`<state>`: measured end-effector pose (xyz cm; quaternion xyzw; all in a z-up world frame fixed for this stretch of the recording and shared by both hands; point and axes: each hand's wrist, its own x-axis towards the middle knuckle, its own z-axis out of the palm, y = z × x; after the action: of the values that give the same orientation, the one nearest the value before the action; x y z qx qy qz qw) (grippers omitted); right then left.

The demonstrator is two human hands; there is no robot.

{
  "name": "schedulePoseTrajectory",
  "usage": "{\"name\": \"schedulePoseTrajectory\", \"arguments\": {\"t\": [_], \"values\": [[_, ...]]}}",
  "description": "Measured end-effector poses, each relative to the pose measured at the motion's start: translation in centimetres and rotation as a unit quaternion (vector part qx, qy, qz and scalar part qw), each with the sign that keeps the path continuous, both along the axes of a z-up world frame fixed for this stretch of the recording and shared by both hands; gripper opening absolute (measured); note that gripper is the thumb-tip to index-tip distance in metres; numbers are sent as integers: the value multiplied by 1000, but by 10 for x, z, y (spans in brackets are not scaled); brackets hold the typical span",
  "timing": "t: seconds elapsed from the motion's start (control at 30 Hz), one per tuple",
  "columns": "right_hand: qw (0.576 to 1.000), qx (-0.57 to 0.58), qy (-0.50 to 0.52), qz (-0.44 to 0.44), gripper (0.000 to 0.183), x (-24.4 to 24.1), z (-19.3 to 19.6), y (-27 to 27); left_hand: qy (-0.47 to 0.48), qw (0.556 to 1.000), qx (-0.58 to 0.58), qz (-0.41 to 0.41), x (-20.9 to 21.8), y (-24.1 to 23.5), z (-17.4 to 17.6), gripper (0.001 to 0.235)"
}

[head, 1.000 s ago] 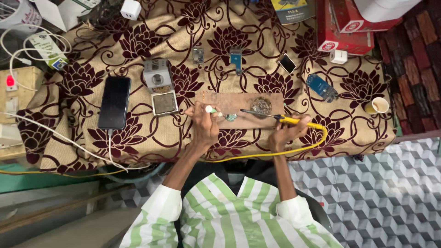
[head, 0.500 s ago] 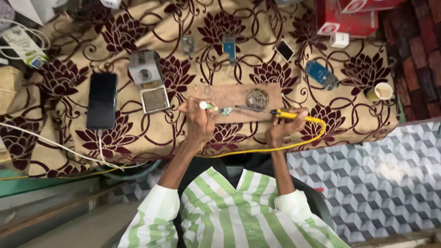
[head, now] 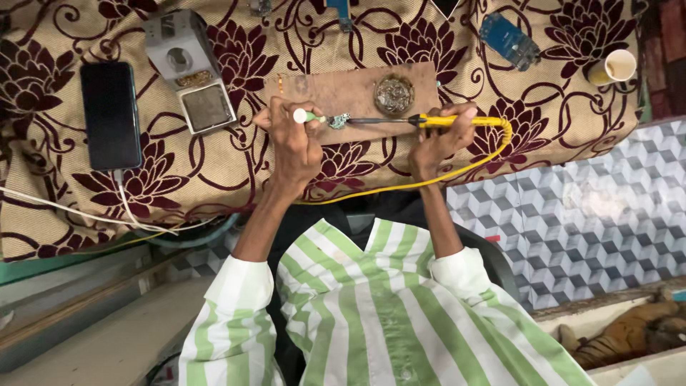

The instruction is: The person uses a soldering iron and solder to work on a small electronic component placed on a wooden board. They repeatedly apply heat and solder to the component while holding it steady with their other hand.

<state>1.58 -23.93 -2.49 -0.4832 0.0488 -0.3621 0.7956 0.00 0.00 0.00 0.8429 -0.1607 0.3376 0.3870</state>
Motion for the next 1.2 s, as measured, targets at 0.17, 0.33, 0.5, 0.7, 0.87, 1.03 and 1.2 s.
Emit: {"name": "schedulePoseTrajectory", "arguments": {"t": [0.17, 0.33, 0.5, 0.7, 0.87, 1.03, 1.2], "values": [[1000, 2, 28, -10, 48, 1, 2, 1, 49, 998, -32, -26, 3, 0, -10, 39], [999, 30, 32, -21, 46, 1, 0, 0, 1, 1000, -6, 0, 0, 0, -7, 34], [997, 17, 52, -60, 48, 1, -1, -1, -3, 1000, -2, -5, 2, 0, 5, 26], [998, 35, 40, -35, 44, 0, -6, -4, 19, 1000, -9, -17, -1, 2, 7, 18], [999, 29, 22, -17, 45, 2, -4, -4, 29, 999, -24, -25, -1, 3, 6, 18], [999, -3, 34, -20, 49, 4, -1, 4, 18, 1000, -18, -5, 4, 0, 3, 35], [997, 8, 64, -43, 49, 5, 4, 8, 24, 1000, -15, -8, 1, 1, 3, 45]]}}
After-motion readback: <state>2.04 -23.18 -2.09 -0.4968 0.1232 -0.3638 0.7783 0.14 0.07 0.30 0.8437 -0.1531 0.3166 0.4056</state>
